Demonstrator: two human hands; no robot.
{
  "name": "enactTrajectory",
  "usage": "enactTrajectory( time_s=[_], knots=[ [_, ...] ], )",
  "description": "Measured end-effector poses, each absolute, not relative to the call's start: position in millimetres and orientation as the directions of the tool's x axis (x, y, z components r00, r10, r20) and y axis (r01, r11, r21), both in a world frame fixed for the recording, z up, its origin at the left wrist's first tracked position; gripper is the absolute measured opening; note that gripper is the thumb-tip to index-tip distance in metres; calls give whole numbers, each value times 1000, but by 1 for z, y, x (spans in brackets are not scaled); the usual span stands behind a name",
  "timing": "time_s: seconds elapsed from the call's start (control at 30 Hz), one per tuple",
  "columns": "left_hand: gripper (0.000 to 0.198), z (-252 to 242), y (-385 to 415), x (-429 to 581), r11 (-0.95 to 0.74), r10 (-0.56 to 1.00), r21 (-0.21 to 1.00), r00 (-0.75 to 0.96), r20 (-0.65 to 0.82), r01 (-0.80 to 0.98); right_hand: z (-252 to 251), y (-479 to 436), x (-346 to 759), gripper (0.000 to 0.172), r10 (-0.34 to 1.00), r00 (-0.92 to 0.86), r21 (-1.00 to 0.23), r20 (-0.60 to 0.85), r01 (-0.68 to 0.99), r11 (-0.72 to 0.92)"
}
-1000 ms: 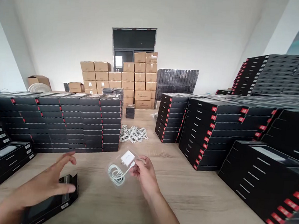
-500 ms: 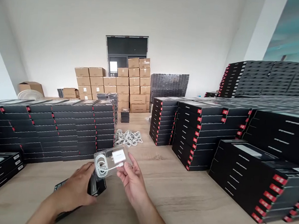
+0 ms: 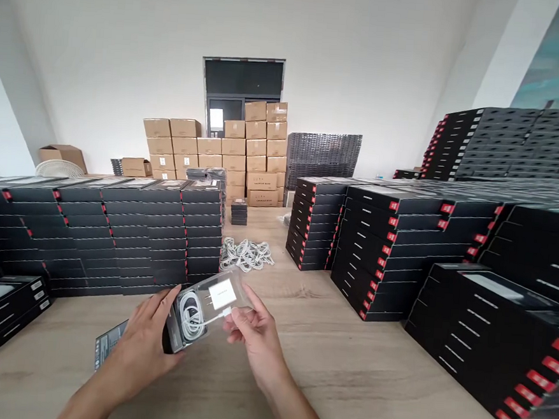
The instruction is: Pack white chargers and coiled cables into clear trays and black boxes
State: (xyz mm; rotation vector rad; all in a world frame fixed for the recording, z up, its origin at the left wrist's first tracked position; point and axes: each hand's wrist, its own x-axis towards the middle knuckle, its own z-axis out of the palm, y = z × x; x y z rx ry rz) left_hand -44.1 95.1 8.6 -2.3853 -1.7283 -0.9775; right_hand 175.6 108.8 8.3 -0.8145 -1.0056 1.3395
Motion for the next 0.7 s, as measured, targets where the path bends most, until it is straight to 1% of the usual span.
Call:
enactTrajectory(
  time_s=[0.1,0.2,0.23,0.3,0.37,0.4,0.47,0.57,0.63,0.7],
  knots=[
    [94,13,93,-46,-426,853,378,226,471,822,19,103,179,70,977,-159,-939,139,-334,79],
    [94,20,90,-48,-446,868,473,237,437,760,24,101,182,59,942,-311,-903,126,-429,-21],
    [93,22,88,-48,-450,872,510,238,428,733,24,102,183,55,940,-323,-882,114,-468,-54],
    [92,26,85,-46,-457,879,577,241,412,677,22,105,185,44,961,-268,-867,73,-493,-72],
    [92,29,81,-41,-461,882,621,249,400,635,17,106,186,35,979,-203,-903,37,-426,-55],
    [93,30,79,-38,-467,880,628,257,399,622,15,106,185,36,977,-211,-924,26,-378,-57],
    [93,31,76,-31,-491,869,624,285,405,609,13,103,183,40,955,-297,-953,22,-294,-69],
    [92,30,73,-20,-518,852,618,289,437,592,20,96,181,44,921,-387,-970,52,-240,-46],
    [92,27,72,-11,-507,852,639,224,473,578,30,92,182,42,924,-367,-974,111,-225,27],
    [97,23,72,-1,-478,860,693,125,495,539,39,92,185,40,945,-267,-967,190,-214,134]
  ],
)
